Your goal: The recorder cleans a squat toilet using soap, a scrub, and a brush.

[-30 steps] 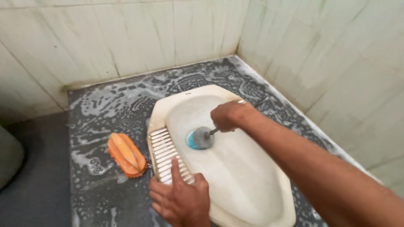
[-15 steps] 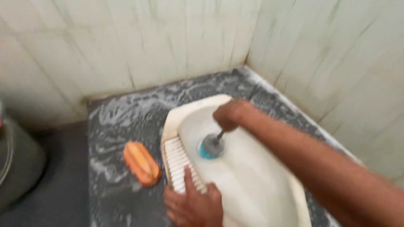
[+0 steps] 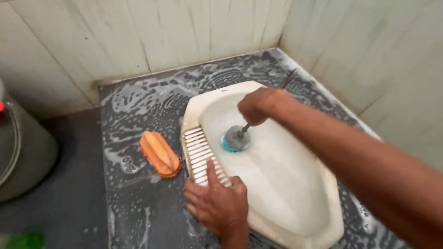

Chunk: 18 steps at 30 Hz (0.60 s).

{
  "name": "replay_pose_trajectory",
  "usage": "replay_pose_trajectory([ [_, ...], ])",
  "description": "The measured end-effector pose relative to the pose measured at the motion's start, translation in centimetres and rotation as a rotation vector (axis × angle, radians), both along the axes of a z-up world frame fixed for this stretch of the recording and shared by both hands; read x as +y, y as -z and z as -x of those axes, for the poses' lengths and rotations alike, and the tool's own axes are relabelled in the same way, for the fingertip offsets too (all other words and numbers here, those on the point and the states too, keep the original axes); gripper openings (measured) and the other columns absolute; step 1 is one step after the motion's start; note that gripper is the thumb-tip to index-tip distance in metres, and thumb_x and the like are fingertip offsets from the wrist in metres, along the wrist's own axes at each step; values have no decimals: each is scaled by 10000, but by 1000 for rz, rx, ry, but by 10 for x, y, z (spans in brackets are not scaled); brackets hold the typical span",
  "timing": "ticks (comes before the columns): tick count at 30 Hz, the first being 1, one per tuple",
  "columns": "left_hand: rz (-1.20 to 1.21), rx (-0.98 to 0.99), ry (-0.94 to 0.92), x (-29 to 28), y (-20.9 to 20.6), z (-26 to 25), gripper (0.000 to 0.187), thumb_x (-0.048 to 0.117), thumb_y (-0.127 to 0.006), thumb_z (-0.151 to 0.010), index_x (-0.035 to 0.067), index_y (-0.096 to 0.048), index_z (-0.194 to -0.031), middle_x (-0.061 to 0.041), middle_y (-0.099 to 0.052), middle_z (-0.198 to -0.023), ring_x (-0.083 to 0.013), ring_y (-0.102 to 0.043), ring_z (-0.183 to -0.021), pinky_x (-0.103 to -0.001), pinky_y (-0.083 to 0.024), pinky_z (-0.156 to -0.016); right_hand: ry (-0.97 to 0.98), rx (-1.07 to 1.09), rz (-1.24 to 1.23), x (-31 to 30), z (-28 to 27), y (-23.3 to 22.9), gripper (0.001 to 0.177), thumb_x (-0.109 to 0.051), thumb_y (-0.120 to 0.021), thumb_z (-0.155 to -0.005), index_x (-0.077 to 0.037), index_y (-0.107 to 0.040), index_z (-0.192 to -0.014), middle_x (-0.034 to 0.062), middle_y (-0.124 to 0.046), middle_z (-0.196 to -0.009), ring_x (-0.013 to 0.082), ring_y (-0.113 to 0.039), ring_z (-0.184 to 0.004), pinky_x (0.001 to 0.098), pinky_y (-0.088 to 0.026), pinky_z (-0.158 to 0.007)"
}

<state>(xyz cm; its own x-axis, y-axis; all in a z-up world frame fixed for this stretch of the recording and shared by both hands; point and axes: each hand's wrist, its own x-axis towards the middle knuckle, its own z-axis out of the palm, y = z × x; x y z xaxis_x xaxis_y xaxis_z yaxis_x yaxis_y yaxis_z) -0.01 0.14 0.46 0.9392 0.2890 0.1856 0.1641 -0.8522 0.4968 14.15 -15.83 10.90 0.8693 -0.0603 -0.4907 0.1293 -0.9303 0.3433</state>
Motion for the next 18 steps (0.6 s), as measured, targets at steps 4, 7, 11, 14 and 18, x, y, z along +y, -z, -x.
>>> replay_pose_trajectory([
  [4,18,46,1,-2,-1,-1,712,426,-776,-633,368,-673,-1336,-234,-489,-1366,-352,-530,-1144,-439,-432,-884,-148,-52,82,2,-11,48,247,-222,-755,-851,-79,-782,-1050,130,-760,-1130,300,-731,-1062,432,-580,-891],
  [7,6,69,-3,2,-4,-3,716,422,-765,-641,372,-665,-1348,-220,-484,-1350,-349,-524,-1147,-436,-429,-885,-116,-64,92,13,-6,42,245,-238,-751,-855,-99,-781,-1055,110,-758,-1127,298,-729,-1062,419,-585,-888],
  [11,20,86,-14,1,-2,-4,720,425,-757,-645,378,-660,-1357,-210,-475,-1365,-345,-517,-1141,-438,-423,-892,-134,-34,75,18,-1,-9,202,-184,-716,-873,-112,-787,-1048,124,-761,-1103,327,-740,-1032,435,-596,-867],
  [14,28,62,-12,3,-1,-2,720,428,-758,-637,375,-663,-1349,-207,-474,-1389,-346,-515,-1136,-443,-416,-902,-89,-32,85,12,-1,8,191,-170,-708,-877,-141,-796,-1044,108,-757,-1103,326,-736,-1038,445,-604,-859],
  [18,43,72,5,-4,0,-4,719,422,-760,-638,376,-661,-1348,-226,-473,-1385,-349,-513,-1141,-444,-417,-901,-136,-153,103,-7,-6,69,232,-183,-714,-869,-109,-786,-1077,129,-750,-1136,321,-736,-1058,435,-589,-875],
])
